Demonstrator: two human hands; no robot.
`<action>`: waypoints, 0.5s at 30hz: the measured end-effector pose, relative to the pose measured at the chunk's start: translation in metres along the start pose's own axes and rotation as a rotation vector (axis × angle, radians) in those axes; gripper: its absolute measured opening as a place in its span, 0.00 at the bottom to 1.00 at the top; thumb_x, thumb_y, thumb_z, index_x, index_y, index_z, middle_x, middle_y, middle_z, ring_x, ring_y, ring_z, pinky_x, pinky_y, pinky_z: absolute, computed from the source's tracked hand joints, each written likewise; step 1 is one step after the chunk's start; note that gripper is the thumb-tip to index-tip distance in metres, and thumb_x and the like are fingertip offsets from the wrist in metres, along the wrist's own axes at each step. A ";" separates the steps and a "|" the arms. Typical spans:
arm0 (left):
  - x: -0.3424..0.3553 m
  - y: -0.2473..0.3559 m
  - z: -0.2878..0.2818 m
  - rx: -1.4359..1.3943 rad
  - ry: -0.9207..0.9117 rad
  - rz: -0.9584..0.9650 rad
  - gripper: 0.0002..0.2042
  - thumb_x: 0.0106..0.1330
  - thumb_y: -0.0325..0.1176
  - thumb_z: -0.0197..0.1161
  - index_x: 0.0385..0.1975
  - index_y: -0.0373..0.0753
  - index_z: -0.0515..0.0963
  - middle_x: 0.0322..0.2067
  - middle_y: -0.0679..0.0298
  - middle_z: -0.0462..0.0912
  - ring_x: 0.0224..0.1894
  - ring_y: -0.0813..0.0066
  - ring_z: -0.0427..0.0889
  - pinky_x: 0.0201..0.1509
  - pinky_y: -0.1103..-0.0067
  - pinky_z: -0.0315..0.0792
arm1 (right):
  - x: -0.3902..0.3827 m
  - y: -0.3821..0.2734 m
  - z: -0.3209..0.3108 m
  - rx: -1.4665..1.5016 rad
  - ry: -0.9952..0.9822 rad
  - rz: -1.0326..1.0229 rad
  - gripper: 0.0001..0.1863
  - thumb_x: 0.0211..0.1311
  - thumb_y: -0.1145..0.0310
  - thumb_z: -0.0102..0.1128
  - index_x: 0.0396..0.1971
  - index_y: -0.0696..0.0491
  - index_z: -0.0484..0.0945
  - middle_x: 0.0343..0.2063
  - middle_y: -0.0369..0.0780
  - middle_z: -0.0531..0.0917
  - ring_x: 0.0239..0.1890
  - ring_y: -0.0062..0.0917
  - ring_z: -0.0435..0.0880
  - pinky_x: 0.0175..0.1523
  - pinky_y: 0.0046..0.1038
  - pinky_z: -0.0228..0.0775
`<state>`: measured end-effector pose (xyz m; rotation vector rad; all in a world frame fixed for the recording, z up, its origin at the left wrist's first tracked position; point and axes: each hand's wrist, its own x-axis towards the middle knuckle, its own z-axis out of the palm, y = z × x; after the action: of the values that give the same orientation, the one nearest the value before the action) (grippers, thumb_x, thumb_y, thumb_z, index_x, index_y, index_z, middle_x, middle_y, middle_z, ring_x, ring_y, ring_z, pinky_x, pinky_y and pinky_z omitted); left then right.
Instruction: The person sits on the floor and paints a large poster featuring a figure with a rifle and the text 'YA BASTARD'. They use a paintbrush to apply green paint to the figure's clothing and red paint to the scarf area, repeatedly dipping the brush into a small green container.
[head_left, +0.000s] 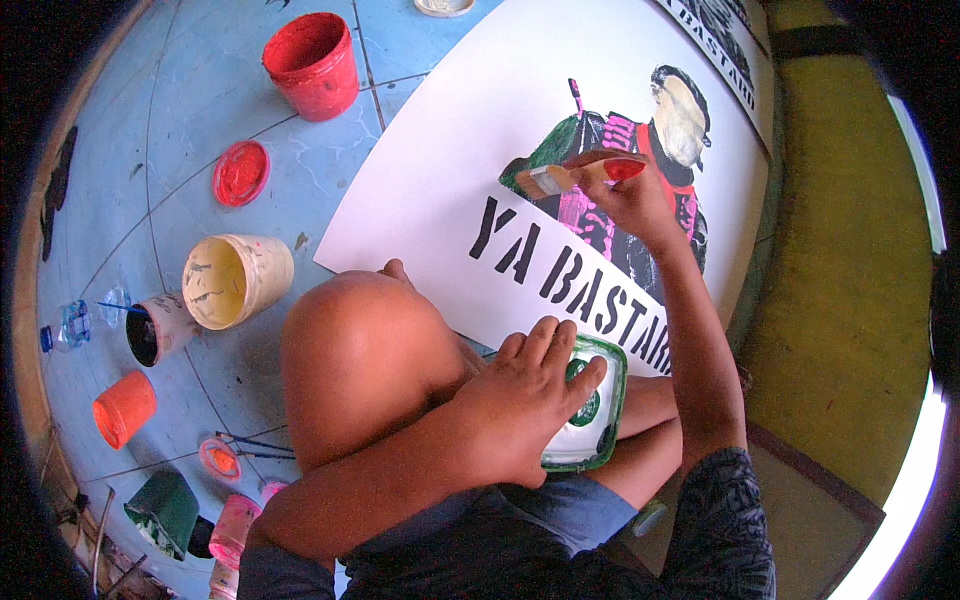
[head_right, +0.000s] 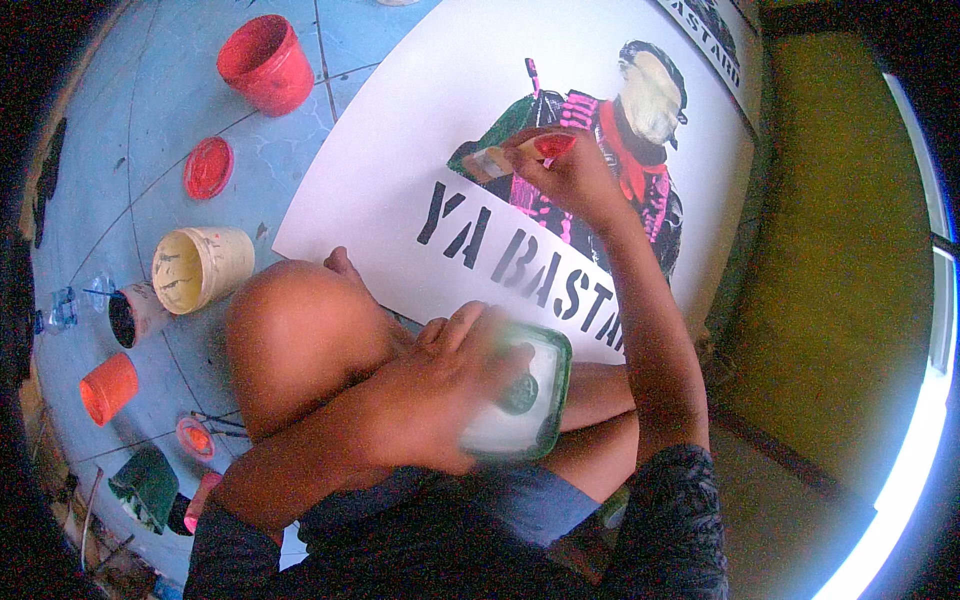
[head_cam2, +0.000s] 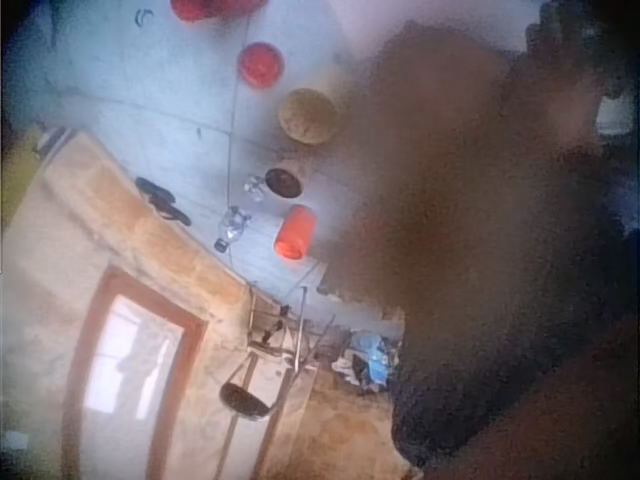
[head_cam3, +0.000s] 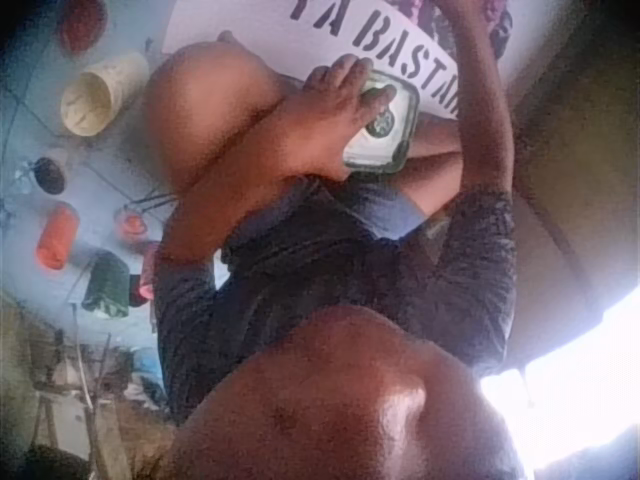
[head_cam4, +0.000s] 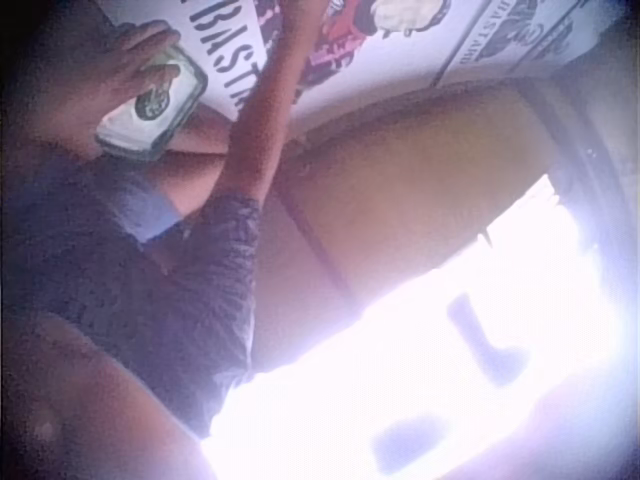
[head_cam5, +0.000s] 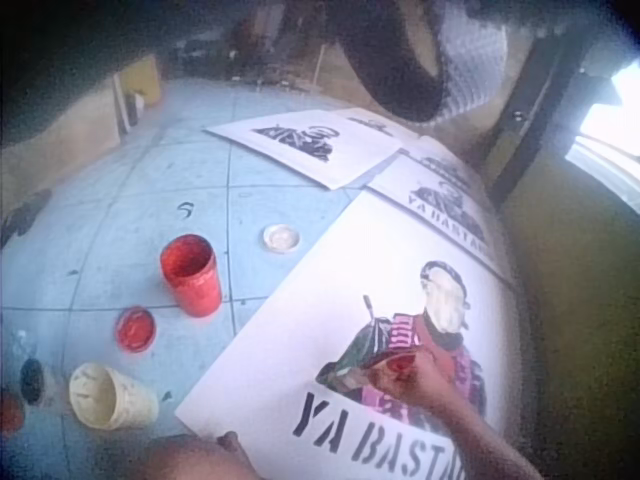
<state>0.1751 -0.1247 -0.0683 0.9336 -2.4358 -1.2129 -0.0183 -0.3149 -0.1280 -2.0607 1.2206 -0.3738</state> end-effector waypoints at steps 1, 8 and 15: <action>0.000 0.000 -0.001 -0.001 0.000 0.002 0.49 0.32 0.38 0.75 0.61 0.32 0.59 0.58 0.35 0.59 0.63 0.42 0.57 0.62 0.60 0.58 | 0.001 -0.002 0.000 0.013 -0.016 -0.004 0.09 0.57 0.68 0.61 0.37 0.53 0.83 0.30 0.40 0.85 0.29 0.21 0.82 0.35 0.26 0.75; 0.003 0.000 0.002 -0.007 -0.013 -0.007 0.49 0.32 0.39 0.75 0.60 0.32 0.59 0.58 0.35 0.59 0.63 0.43 0.57 0.62 0.61 0.57 | 0.002 0.015 -0.004 -0.161 -0.121 -0.066 0.09 0.59 0.69 0.61 0.37 0.56 0.81 0.33 0.40 0.84 0.33 0.23 0.83 0.38 0.25 0.76; 0.002 0.001 0.001 0.007 -0.011 -0.013 0.49 0.32 0.39 0.75 0.60 0.32 0.59 0.58 0.35 0.59 0.63 0.43 0.57 0.63 0.61 0.57 | 0.010 0.008 -0.008 -0.126 -0.133 -0.111 0.09 0.59 0.70 0.61 0.37 0.57 0.81 0.35 0.42 0.84 0.35 0.24 0.83 0.40 0.26 0.77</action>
<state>0.1724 -0.1252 -0.0686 0.9491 -2.4479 -1.2172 -0.0229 -0.3298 -0.1290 -2.2291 1.0777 -0.2121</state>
